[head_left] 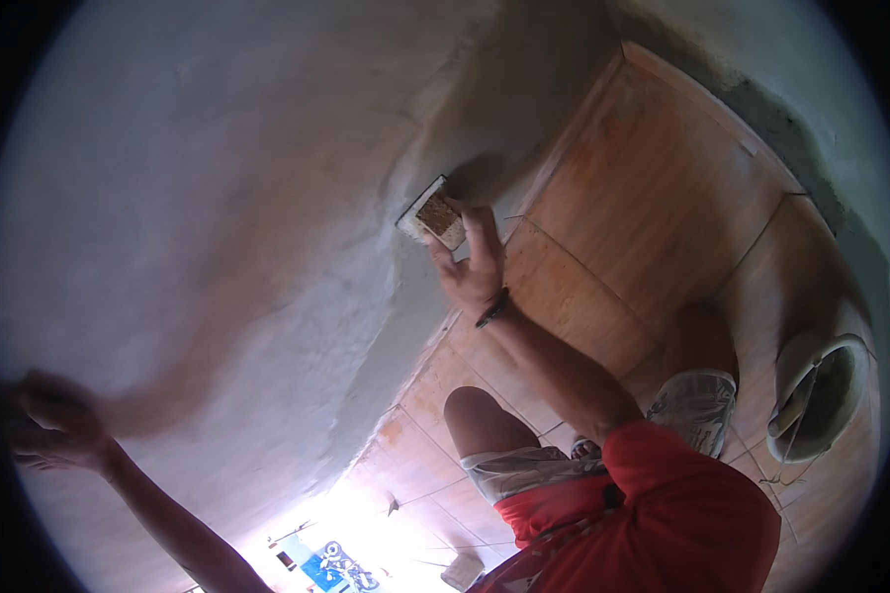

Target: The person applies a white plaster-like substance to a wall using a trowel. They scoop the material from a bucket on the floor and spread it across the wall surface, smoothing it out with consistent strokes.

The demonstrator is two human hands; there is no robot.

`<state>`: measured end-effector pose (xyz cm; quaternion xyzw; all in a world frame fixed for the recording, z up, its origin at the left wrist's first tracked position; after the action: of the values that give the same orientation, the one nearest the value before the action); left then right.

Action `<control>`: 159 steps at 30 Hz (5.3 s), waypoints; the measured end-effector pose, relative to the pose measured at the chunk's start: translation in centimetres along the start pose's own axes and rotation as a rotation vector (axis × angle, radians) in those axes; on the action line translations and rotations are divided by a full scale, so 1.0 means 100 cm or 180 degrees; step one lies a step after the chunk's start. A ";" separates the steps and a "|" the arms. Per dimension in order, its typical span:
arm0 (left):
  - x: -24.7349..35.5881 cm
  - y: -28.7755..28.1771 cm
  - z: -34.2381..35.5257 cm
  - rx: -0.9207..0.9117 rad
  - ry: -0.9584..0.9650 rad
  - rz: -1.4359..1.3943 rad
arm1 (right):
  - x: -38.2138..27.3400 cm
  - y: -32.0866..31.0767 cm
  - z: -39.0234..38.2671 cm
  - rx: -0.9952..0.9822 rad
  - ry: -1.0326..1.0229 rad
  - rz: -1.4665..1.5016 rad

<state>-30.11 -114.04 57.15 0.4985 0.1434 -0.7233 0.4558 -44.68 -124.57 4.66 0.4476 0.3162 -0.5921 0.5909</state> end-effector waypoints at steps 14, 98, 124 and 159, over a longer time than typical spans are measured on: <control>0.033 -0.017 0.022 -0.0069 0.0190 -0.0047 | 0.030 -0.021 0.042 0.0364 -0.0269 0.0179; 0.048 -0.025 0.027 -0.0080 -0.0326 -0.0626 | 0.031 -0.066 0.250 0.0544 0.0182 -0.0237; 0.054 -0.028 0.028 -0.0250 -0.0427 -0.0549 | 0.030 -0.073 0.271 0.0585 -0.0537 -0.0005; 0.045 -0.019 0.026 -0.0306 -0.0187 -0.0558 | 0.041 -0.040 0.129 0.0475 0.1143 0.0735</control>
<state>-33.53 -117.04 54.00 0.4402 0.2076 -0.7669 0.4182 -50.19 -137.55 5.54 0.6215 0.3182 -0.4531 0.5542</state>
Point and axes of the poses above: each hand's wrist, its own z-axis towards the middle knuckle, its own y-axis out of the palm, x = y × z, the point moved 5 cm from there along z, towards the middle knuckle, and after that the axes turned 4 degrees about -y, right-handed, at the moved point
